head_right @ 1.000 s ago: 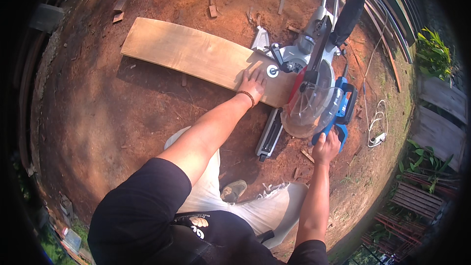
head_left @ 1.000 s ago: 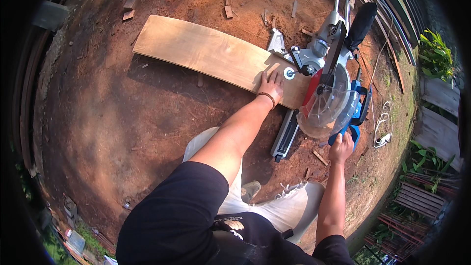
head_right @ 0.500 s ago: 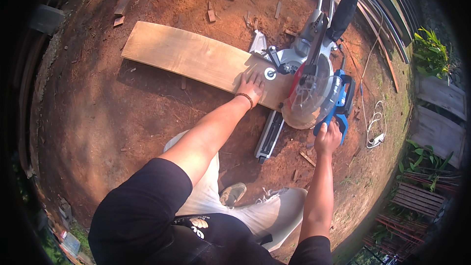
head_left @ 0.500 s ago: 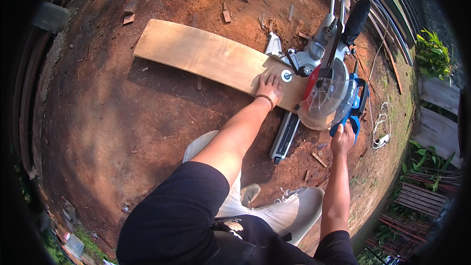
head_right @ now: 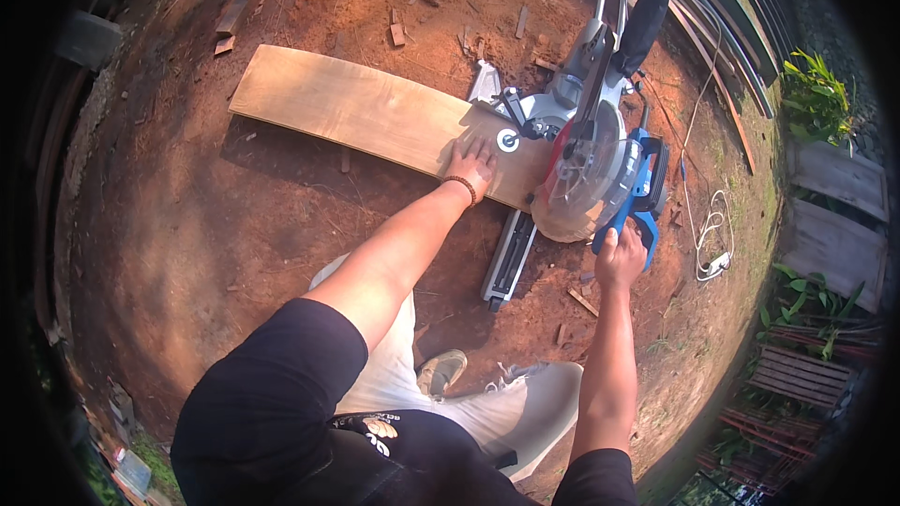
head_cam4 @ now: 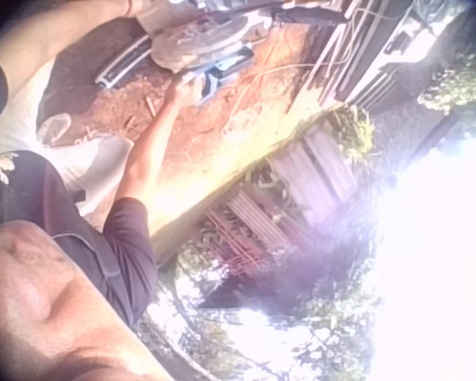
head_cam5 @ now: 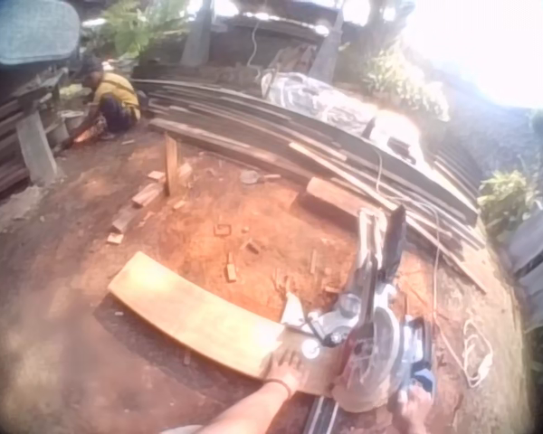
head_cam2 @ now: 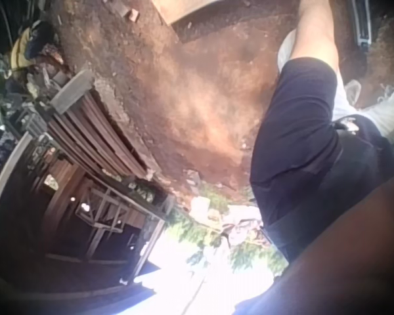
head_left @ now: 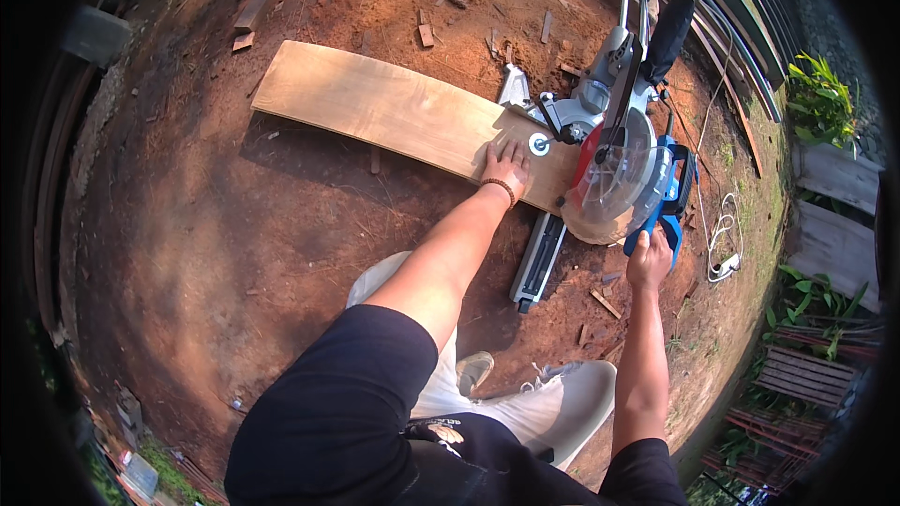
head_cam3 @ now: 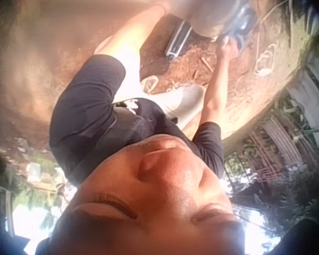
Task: The person positions a wooden plank on a miter saw and cuts it into smaller pieces. He adjusts the wood between cuts and removes the offcuts as the coworker assists.
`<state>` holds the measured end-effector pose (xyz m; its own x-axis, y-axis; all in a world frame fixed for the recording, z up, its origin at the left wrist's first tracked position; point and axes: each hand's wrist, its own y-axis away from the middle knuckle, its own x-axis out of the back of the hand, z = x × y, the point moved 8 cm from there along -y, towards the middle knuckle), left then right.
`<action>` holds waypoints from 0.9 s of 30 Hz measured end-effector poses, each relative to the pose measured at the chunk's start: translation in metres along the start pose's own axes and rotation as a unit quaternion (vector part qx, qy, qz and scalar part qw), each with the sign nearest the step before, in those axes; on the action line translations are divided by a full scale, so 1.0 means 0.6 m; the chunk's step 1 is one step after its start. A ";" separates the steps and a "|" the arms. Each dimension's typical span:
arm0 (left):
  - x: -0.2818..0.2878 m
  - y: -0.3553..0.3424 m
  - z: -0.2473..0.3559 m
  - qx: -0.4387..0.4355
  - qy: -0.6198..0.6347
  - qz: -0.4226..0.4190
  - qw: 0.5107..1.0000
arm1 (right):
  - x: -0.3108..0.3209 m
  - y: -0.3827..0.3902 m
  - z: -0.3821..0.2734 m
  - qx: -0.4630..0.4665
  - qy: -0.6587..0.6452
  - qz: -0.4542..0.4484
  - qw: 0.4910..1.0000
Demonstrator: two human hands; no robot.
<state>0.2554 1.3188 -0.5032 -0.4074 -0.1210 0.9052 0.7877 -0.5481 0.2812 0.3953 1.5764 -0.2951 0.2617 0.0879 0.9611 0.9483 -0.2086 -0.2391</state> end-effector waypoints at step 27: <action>-0.002 -0.004 0.003 -0.019 -0.056 0.001 0.998 | 0.288 0.058 -0.059 0.013 -0.021 0.117 0.993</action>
<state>0.2546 1.3220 -0.5042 -0.3505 -0.0300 0.9361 0.7691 -0.5795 0.2694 0.4672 1.5499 -0.1326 0.4814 0.0802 0.8728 0.8653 -0.2020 -0.4587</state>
